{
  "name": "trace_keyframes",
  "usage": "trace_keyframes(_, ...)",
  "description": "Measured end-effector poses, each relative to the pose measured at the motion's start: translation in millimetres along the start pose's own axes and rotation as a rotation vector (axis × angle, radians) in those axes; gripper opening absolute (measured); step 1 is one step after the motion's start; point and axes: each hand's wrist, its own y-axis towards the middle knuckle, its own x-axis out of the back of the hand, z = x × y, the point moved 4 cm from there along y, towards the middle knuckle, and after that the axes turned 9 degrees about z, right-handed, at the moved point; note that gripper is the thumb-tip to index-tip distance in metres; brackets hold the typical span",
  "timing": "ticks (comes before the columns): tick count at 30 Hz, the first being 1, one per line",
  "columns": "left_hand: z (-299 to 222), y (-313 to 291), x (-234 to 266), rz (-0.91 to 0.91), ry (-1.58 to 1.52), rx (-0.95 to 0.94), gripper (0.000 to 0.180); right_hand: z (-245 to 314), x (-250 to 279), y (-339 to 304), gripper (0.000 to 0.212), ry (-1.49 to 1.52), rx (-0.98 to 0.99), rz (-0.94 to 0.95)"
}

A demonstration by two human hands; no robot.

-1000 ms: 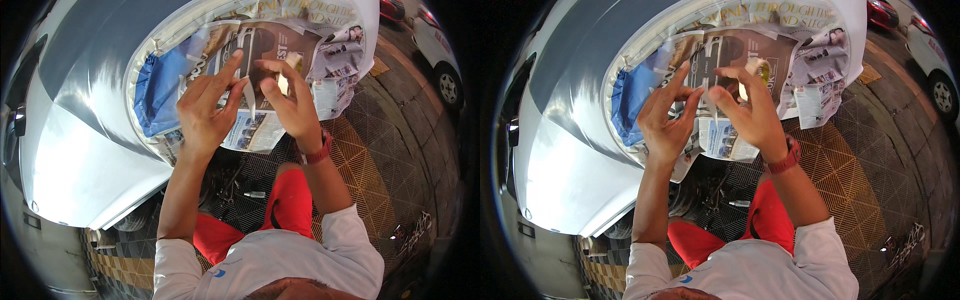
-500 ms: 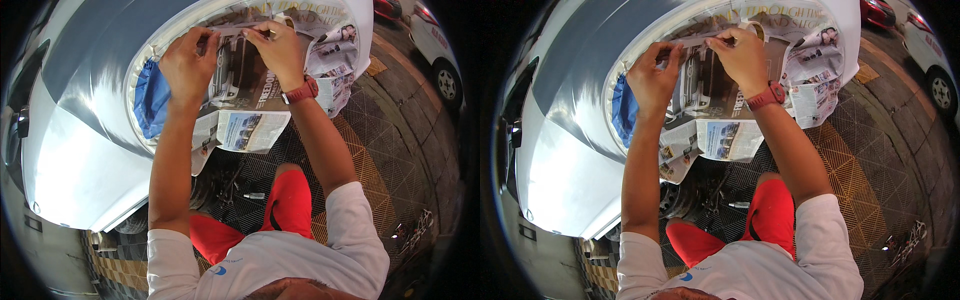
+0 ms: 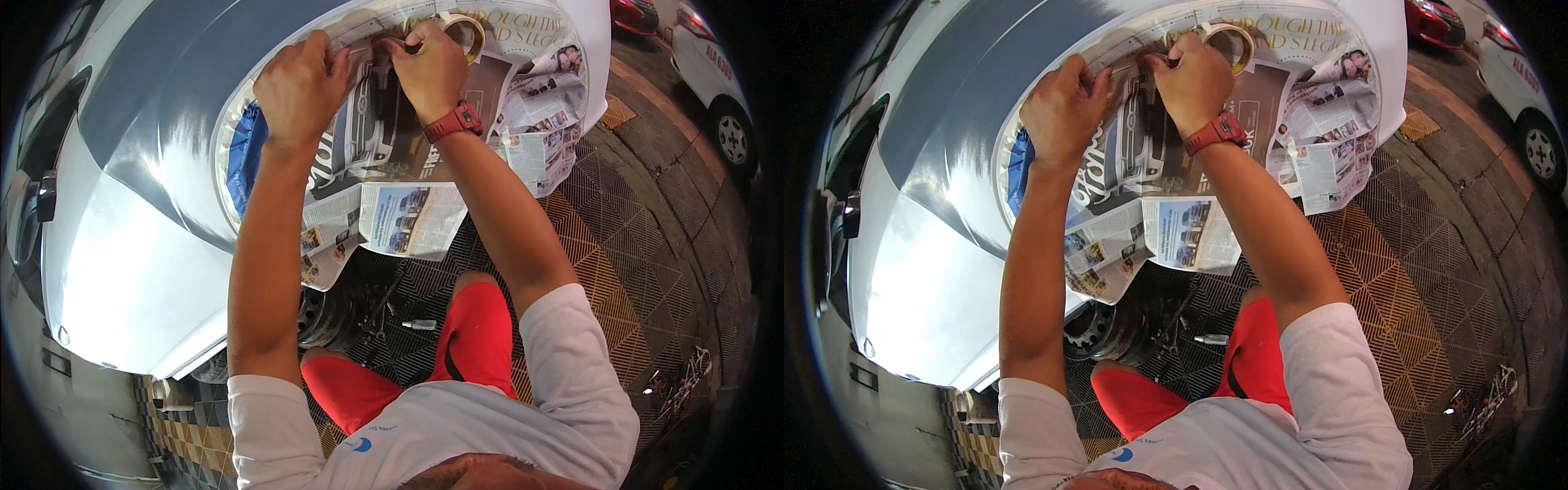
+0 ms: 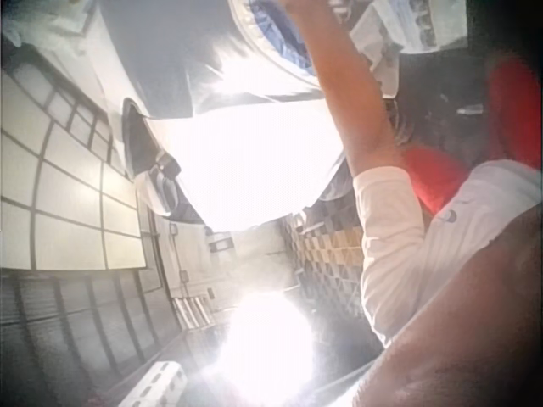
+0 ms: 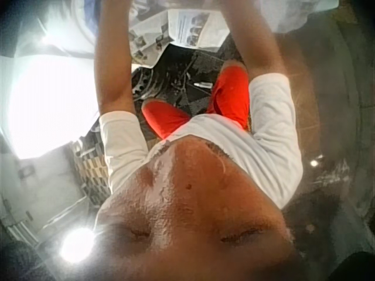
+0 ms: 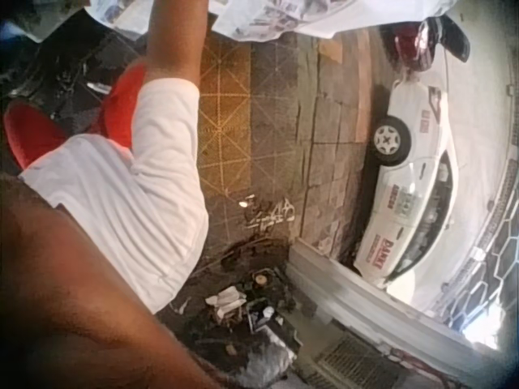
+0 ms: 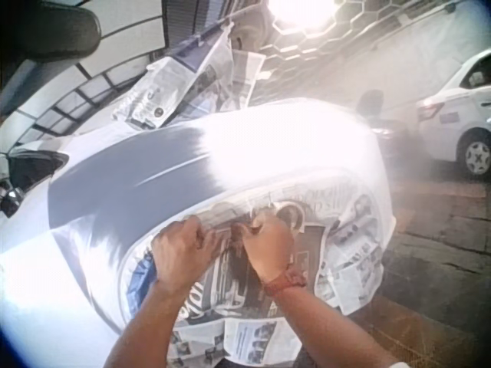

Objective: The person walks to a white car and uses masking tape to secure sheets of newspaper over the front fender and hood area. They smooth the paper and apply tape along the edges to hold it in place.

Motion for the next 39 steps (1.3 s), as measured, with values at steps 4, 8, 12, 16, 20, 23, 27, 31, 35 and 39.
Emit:
trace_keyframes(4, 5.5, 1.0, 1.9, 0.04, 0.0, 0.012, 0.034, -14.1, 4.8, 2.9, 0.044, -0.046, 0.071, -0.06)
trace_keyframes(8, 11.2, 1.5, 5.5, 0.071, 0.026, 0.052, 0.033, -28.8, 14.7, 5.8, 0.044, -0.074, 0.09, -0.07)
trace_keyframes(12, 10.0, -0.8, 15.0, 0.062, -0.04, 0.102, 0.027, -38.6, 34.3, 4.1, 0.033, 0.005, 0.062, -0.054)
trace_keyframes(16, -4.9, -52.1, 45.5, 0.181, -0.434, 0.321, 0.027, -8.4, 45.9, -78.5, 0.038, 0.355, 0.014, 0.316)
trace_keyframes(20, -58.7, -127.1, 33.0, 0.568, -1.036, 0.525, 0.027, 36.6, 95.1, -179.6, 0.062, 0.739, -0.066, 0.911)
trace_keyframes(23, -69.4, -195.2, 20.1, 0.587, -1.263, 0.612, 0.019, 41.1, 104.9, -221.3, 0.069, 0.633, -0.113, 1.03)
trace_keyframes(27, -68.4, -251.7, 16.7, 0.585, -1.424, 0.769, 0.013, 38.7, 108.8, -252.5, 0.058, 0.821, -0.342, 1.126)
trace_keyframes(31, -72.2, -219.2, 41.9, 0.689, -0.802, 0.728, 0.009, 14.2, 102.5, -269.5, 0.035, 0.8, -0.577, 1.261)
trace_keyframes(35, -66.5, -217.2, 34.2, 0.53, -0.723, 0.652, 0.005, 3.6, 96.7, -299.4, 0.024, 0.427, -0.125, 0.915)
trace_keyframes(39, -39.4, -222.8, 32.5, 0.39, -0.465, 0.719, 0.004, 21.9, 121.2, -289.0, 0.035, 0.554, -0.042, 0.546)
